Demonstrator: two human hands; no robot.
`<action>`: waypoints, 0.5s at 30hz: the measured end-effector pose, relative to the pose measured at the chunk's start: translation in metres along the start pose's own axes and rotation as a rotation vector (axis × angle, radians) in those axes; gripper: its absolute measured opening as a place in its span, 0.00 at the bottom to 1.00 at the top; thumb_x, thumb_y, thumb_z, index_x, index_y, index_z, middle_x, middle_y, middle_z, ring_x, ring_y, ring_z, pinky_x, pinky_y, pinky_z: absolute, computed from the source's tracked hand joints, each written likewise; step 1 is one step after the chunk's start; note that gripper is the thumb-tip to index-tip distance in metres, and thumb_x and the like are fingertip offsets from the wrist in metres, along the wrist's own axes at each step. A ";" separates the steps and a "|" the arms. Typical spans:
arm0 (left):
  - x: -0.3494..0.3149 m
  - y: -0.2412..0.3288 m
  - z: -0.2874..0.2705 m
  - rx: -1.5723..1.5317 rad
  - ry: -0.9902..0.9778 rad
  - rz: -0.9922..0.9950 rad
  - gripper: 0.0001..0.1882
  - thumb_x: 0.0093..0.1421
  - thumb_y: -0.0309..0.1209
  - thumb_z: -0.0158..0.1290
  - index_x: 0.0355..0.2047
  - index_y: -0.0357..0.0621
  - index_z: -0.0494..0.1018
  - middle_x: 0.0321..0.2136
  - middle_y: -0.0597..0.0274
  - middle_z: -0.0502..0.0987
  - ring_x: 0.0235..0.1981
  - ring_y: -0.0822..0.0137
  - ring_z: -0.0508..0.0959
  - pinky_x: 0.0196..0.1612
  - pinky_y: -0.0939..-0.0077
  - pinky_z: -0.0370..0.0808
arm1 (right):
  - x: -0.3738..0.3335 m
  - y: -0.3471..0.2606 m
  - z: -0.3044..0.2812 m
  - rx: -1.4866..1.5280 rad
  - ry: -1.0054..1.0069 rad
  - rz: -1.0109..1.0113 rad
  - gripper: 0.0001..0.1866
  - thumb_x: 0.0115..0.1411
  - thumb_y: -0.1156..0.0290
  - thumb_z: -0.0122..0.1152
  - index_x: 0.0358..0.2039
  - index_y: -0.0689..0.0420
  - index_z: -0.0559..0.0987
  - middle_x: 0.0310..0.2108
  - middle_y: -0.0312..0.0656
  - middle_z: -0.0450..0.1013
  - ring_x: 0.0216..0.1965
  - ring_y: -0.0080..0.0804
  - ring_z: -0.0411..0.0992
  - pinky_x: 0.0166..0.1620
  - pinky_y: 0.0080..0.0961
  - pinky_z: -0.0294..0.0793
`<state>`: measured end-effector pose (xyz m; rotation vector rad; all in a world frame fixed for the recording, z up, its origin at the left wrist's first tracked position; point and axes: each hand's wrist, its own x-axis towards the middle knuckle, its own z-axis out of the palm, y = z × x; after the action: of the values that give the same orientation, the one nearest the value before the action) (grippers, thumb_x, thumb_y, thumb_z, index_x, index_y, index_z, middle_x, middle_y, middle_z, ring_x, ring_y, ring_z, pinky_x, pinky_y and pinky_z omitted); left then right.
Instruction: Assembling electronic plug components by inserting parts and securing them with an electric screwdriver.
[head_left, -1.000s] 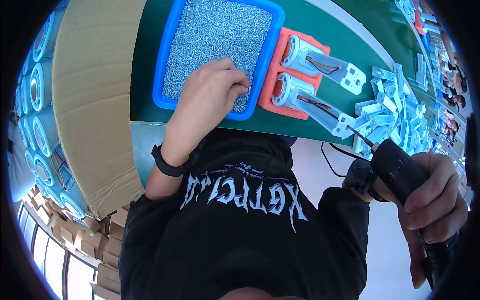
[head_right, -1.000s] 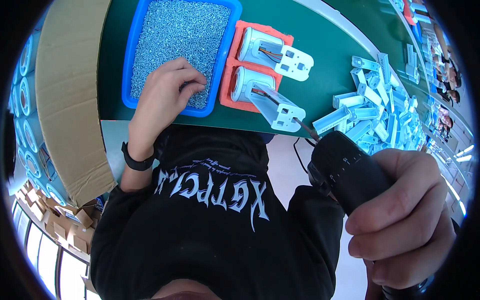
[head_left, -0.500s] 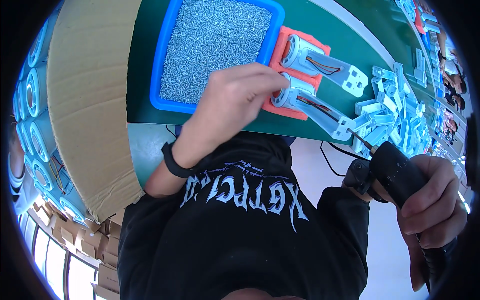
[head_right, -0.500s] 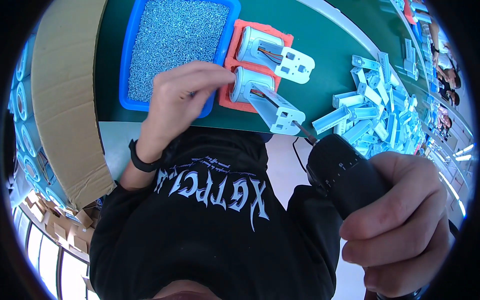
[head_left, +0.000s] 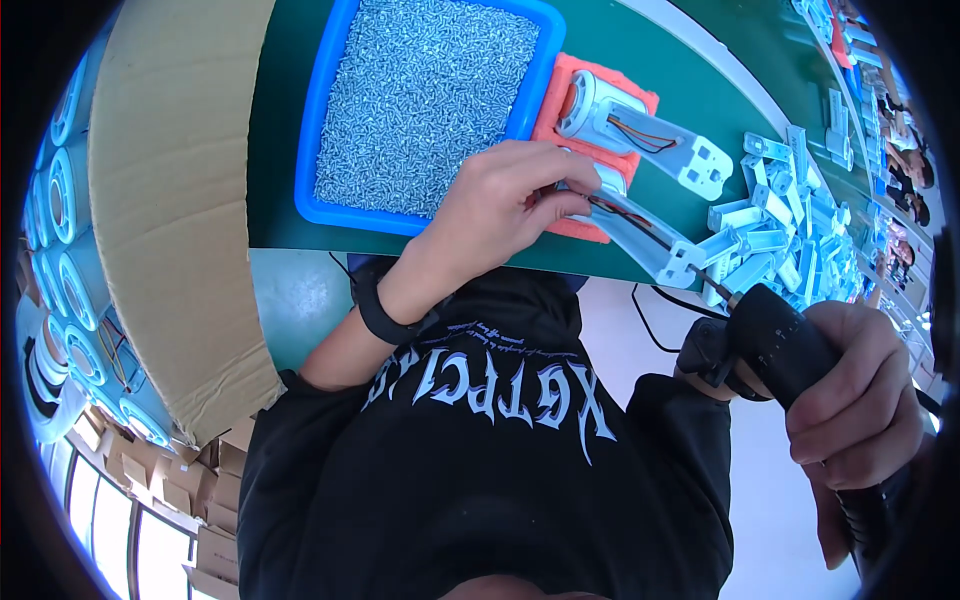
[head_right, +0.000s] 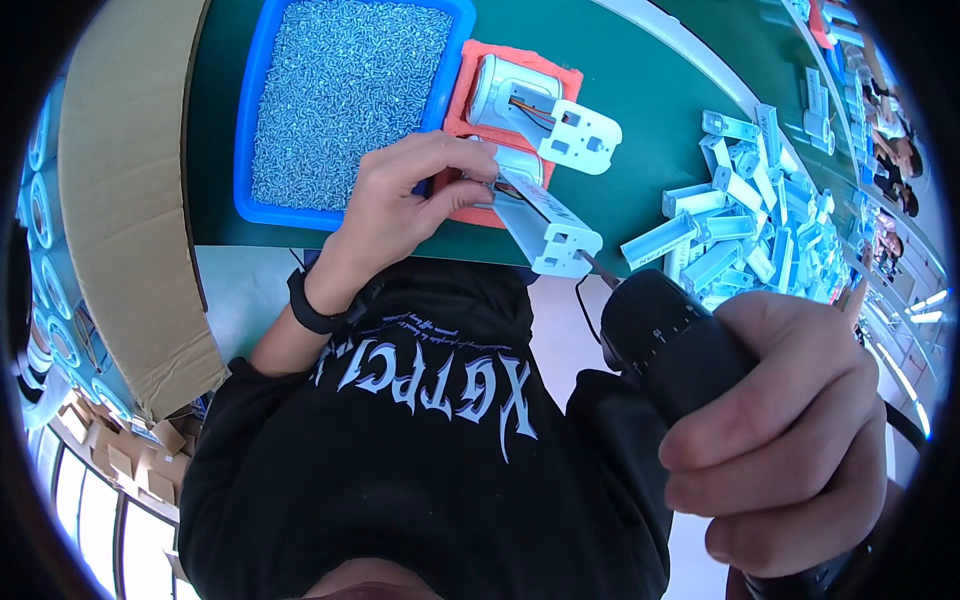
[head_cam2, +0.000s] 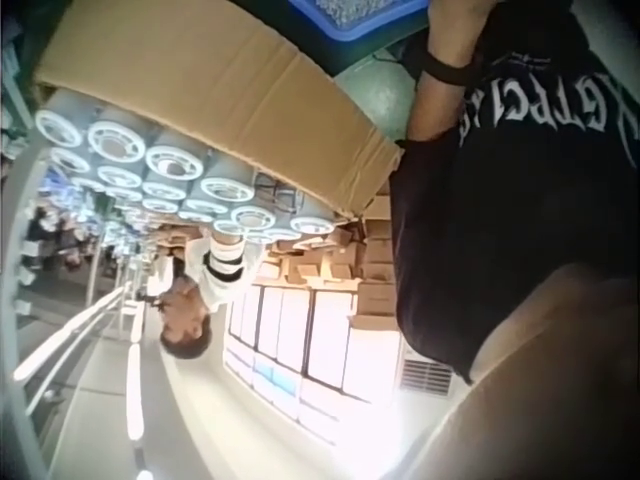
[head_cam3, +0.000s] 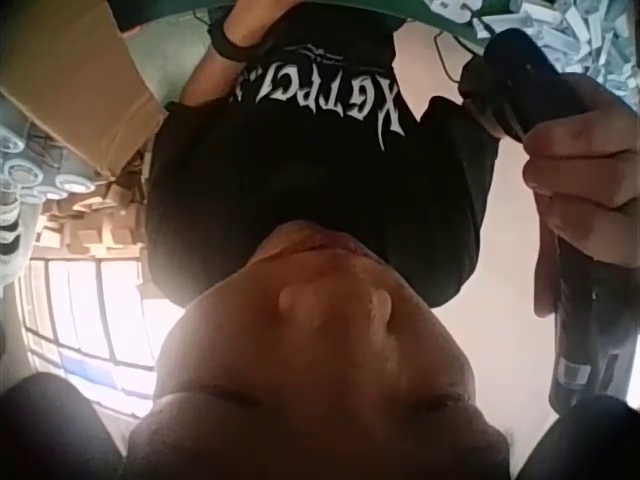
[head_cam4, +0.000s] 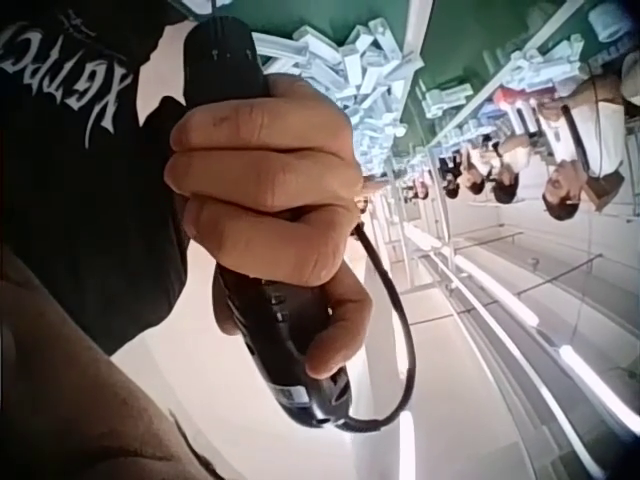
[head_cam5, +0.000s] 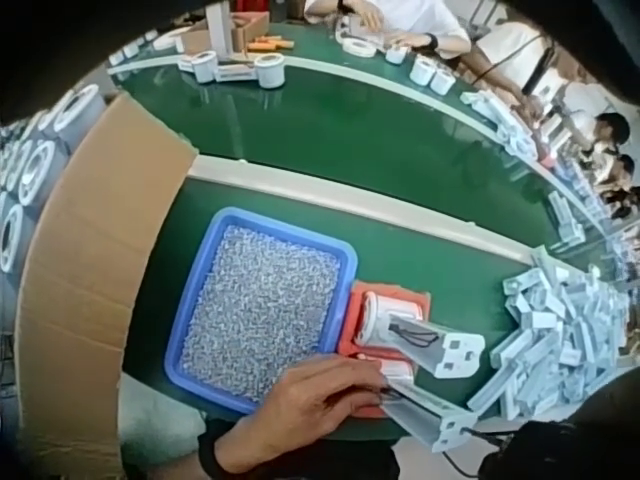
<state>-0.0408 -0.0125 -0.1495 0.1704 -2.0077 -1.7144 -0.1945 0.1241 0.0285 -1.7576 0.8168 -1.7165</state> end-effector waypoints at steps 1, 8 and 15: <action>0.001 0.000 0.000 -0.002 -0.001 0.003 0.09 0.44 0.21 0.60 0.28 0.42 0.74 0.25 0.62 0.77 0.27 0.61 0.77 0.30 0.73 0.73 | 0.000 -0.002 0.000 -0.018 0.025 0.016 0.24 0.45 0.46 0.68 0.20 0.54 0.72 0.26 0.34 0.73 0.21 0.24 0.75 0.28 0.15 0.79; 0.008 0.007 -0.002 -0.043 -0.001 0.010 0.09 0.44 0.20 0.60 0.28 0.40 0.76 0.25 0.63 0.78 0.24 0.65 0.77 0.26 0.77 0.72 | 0.000 -0.021 0.003 -0.011 0.218 -0.216 0.11 0.47 0.69 0.68 0.19 0.57 0.73 0.23 0.36 0.74 0.18 0.25 0.75 0.24 0.18 0.80; 0.011 0.013 -0.009 -0.241 -0.092 -0.108 0.07 0.45 0.19 0.60 0.27 0.39 0.79 0.24 0.62 0.79 0.21 0.71 0.77 0.24 0.80 0.72 | -0.006 -0.037 -0.004 -0.005 0.300 -0.218 0.13 0.46 0.64 0.70 0.20 0.55 0.74 0.23 0.36 0.74 0.19 0.25 0.75 0.26 0.16 0.79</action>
<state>-0.0437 -0.0223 -0.1331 0.1220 -1.8647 -2.0495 -0.1971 0.1532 0.0520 -1.6660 0.7746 -2.1608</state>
